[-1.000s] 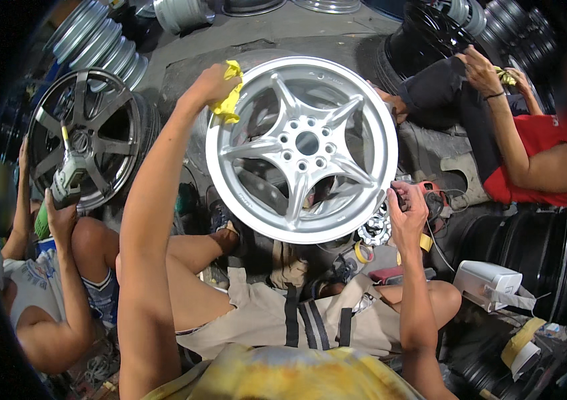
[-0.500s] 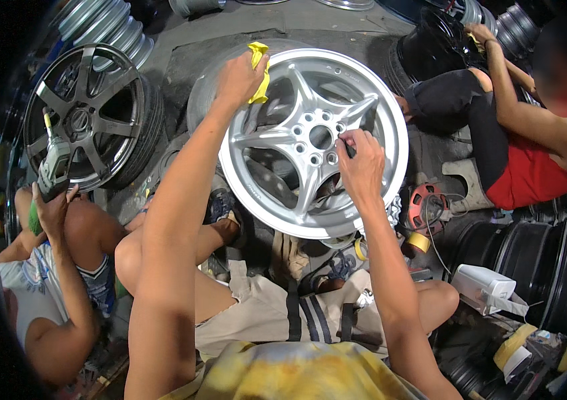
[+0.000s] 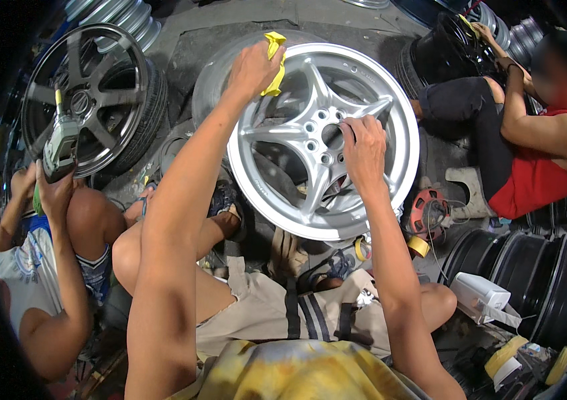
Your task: The person sits on the floor and wipes a silver five-spoke wheel rim with a yellow cloth. They then use a small tool to scrape residue from the rim's surface and continue wiping. The person briefly handles a small snack packet before resuming the cleaning process.
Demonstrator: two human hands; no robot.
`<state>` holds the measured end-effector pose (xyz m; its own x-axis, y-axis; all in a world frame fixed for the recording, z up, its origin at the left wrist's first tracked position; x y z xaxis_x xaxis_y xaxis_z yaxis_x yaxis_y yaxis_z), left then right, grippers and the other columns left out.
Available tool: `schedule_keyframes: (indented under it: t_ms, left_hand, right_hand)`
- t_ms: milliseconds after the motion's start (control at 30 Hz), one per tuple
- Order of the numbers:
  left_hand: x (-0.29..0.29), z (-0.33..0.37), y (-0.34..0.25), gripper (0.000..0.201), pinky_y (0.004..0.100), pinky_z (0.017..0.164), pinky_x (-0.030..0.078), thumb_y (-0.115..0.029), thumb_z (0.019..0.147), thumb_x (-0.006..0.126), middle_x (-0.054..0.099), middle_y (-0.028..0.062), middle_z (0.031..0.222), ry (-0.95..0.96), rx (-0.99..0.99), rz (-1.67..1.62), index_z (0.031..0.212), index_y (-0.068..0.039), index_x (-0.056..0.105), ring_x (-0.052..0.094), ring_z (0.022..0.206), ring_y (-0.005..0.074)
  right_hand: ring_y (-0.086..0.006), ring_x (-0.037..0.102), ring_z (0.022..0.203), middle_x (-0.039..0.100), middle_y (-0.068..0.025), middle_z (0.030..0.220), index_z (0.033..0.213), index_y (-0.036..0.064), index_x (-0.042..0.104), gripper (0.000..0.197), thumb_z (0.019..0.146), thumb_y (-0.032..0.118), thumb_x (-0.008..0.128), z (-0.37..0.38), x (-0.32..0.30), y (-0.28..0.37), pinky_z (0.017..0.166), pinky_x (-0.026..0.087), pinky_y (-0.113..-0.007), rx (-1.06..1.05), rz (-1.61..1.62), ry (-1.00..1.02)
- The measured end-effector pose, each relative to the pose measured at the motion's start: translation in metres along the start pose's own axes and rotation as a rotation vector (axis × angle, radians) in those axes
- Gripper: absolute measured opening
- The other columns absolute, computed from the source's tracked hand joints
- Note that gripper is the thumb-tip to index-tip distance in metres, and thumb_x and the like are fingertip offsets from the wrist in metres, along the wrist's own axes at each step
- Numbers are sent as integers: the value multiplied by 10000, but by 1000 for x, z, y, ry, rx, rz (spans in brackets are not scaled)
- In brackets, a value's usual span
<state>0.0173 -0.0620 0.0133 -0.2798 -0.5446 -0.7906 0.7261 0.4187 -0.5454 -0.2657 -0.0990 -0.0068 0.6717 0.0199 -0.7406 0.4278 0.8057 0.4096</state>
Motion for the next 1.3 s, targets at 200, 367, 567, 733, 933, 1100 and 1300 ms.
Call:
schedule_keyframes:
  t_ms: [200, 367, 567, 733, 933, 1100, 1300]
  left_hand:
    - [2, -1, 3, 519, 557, 817, 498, -471, 988, 559, 693, 299, 927, -22, 41, 0, 960, 36, 665, 654, 915, 490]
    - [0, 0, 2, 506, 554, 808, 508, -464, 984, 568, 690, 305, 923, -44, 53, 2, 950, 30, 669, 656, 902, 496]
    - [-3, -3, -1, 519, 563, 840, 505, -482, 988, 553, 698, 302, 948, 14, 24, -40, 995, 24, 670, 657, 936, 496]
    - [-2, -3, -2, 501, 526, 878, 526, -435, 987, 556, 702, 285, 994, 35, -28, -63, 1033, 48, 682, 669, 956, 470]
    - [1, -3, 0, 483, 529, 874, 528, -420, 990, 559, 699, 303, 986, 19, -20, -37, 1051, 43, 682, 673, 948, 469]
    - [3, -3, 2, 518, 545, 842, 521, -457, 994, 561, 692, 318, 930, 15, 12, -41, 1017, 51, 664, 665, 916, 495]
    - [2, -4, 0, 482, 531, 884, 520, -422, 988, 567, 697, 307, 971, 22, -7, -60, 1038, 43, 688, 662, 969, 487]
  right_hand:
    - [-351, 596, 922, 606, -148, 908, 980, 12, 721, 125, 914, 98, 659, 5, 1, -2, 831, 461, -463, 20, -38, 30]
    - [-352, 598, 917, 610, -151, 903, 970, 18, 731, 121, 917, 90, 650, 5, 3, -3, 826, 465, -459, 183, 18, 128]
    - [-330, 592, 878, 592, -143, 886, 946, 31, 732, 119, 922, 104, 640, 8, 2, -4, 788, 427, -454, 53, -104, 22]
    - [-322, 590, 870, 590, -141, 873, 953, 39, 738, 112, 908, 107, 661, 9, 1, -4, 779, 425, -442, 20, -104, 30]
    - [-323, 601, 866, 604, -146, 869, 954, 30, 754, 126, 903, 101, 663, 12, 0, -9, 777, 416, -436, 182, -34, 192]
    - [-328, 602, 835, 606, -147, 862, 953, 42, 761, 122, 893, 113, 681, 15, -3, -11, 760, 418, -439, 36, -73, 76]
    - [-338, 594, 804, 602, -155, 853, 953, 45, 761, 123, 897, 123, 684, 14, -6, -12, 748, 415, -430, -35, -80, 35]
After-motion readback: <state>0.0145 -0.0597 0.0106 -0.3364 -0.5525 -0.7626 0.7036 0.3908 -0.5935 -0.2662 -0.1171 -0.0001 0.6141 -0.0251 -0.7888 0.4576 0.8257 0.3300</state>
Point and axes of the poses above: each hand's wrist, its own z-axis towards the middle knuckle, its own x-axis out of the palm, y = z × x, the point moved 2 cm from there along z, towards the middle knuckle
